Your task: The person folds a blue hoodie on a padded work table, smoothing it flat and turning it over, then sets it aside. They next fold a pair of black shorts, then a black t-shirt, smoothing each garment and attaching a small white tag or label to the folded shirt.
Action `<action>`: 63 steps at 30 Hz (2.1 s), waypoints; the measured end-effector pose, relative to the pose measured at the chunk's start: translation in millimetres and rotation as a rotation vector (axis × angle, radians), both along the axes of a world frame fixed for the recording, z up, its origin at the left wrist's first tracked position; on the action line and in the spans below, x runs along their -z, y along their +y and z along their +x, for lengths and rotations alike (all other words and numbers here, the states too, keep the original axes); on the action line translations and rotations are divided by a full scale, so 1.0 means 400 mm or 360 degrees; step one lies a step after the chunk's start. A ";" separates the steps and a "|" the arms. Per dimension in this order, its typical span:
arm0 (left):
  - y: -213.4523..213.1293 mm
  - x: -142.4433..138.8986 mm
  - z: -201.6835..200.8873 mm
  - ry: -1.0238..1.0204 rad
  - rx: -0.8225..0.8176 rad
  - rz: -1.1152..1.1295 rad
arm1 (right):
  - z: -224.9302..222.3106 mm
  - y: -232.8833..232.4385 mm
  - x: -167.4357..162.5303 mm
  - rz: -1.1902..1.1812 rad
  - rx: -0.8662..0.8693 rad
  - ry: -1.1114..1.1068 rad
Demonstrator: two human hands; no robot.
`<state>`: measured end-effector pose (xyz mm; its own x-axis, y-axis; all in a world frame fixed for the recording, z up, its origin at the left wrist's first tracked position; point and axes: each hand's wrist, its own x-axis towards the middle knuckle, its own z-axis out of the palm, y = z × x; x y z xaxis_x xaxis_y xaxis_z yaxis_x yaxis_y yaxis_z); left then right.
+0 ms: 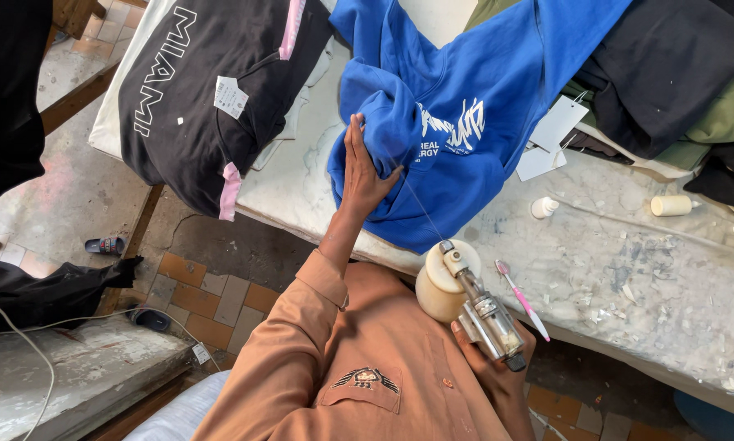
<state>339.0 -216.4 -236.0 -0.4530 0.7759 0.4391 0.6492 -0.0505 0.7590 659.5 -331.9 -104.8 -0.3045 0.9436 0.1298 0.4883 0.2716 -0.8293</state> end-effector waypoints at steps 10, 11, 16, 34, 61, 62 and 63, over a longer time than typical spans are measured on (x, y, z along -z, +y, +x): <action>-0.002 -0.009 0.003 0.0119 -0.0018 0.0021 | 0.004 0.000 0.003 0.0016 -0.0008 0.0019; -0.003 -0.010 0.003 0.0130 -0.0021 0.0033 | 0.000 0.002 0.004 0.0018 -0.0009 0.0026; -0.015 -0.021 -0.009 0.0192 -0.0082 0.0012 | -0.038 0.028 0.008 0.0025 -0.0051 0.0058; 0.013 -0.203 -0.214 -0.0407 0.0649 0.0010 | -0.058 -0.059 -0.012 0.0035 0.0217 -0.0040; 0.274 -0.276 -0.244 -0.0068 0.1338 -0.0190 | -0.423 -0.207 -0.047 -0.0114 0.0952 -0.0145; 0.192 -0.276 -0.239 -0.0252 0.0967 -0.0075 | -0.425 -0.206 -0.045 -0.0110 0.0954 -0.0174; 0.122 -0.269 -0.219 -0.0384 0.0777 -0.0023 | -0.427 -0.204 -0.043 -0.0101 0.0953 -0.0204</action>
<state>251.4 -167.8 -128.6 -0.1250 0.9265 0.3548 0.3599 -0.2909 0.8865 488.7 -413.7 -87.7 0.2711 0.9604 0.0649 0.6378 -0.1287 -0.7594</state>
